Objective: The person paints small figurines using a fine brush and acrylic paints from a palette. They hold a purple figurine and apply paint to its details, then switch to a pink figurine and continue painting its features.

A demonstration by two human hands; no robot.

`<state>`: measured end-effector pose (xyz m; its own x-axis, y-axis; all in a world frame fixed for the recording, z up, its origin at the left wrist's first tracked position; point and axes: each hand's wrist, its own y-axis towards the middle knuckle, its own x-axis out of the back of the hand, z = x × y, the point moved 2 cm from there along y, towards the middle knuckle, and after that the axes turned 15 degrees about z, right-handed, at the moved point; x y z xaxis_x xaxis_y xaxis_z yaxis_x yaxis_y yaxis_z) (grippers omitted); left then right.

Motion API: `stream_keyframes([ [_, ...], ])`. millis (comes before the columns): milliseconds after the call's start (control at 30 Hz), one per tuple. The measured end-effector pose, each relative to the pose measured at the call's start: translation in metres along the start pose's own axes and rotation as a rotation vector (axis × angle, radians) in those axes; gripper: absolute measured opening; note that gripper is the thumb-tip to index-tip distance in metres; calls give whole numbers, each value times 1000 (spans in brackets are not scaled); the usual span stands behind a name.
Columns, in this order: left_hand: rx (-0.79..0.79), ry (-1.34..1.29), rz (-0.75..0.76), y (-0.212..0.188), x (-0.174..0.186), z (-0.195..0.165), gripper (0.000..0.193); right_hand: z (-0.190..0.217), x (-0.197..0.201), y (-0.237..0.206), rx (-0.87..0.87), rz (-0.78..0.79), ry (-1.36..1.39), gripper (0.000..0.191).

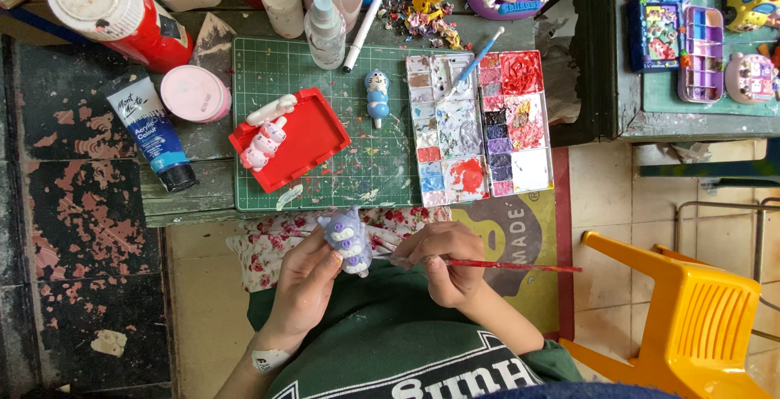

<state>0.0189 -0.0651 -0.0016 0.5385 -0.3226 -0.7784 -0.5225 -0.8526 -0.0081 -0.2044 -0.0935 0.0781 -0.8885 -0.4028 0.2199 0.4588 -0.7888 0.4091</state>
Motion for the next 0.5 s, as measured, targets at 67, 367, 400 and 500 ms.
stream_keyframes([
  [67, 0, 5, -10, 0, 0, 0, 46, 0, 0, -1, -10, -21, 17, 21],
  [367, 0, 9, -6, 1, 0, 1, 46, 2, 1, 2, 1, -16, 28, 22],
  [400, -4, 7, -6, 1, 0, 1, 46, 2, 1, 3, -3, -23, 34, 22],
  [500, -12, -2, -1, 1, 0, 1, 46, 3, 2, 4, 9, 18, 8, 20],
])
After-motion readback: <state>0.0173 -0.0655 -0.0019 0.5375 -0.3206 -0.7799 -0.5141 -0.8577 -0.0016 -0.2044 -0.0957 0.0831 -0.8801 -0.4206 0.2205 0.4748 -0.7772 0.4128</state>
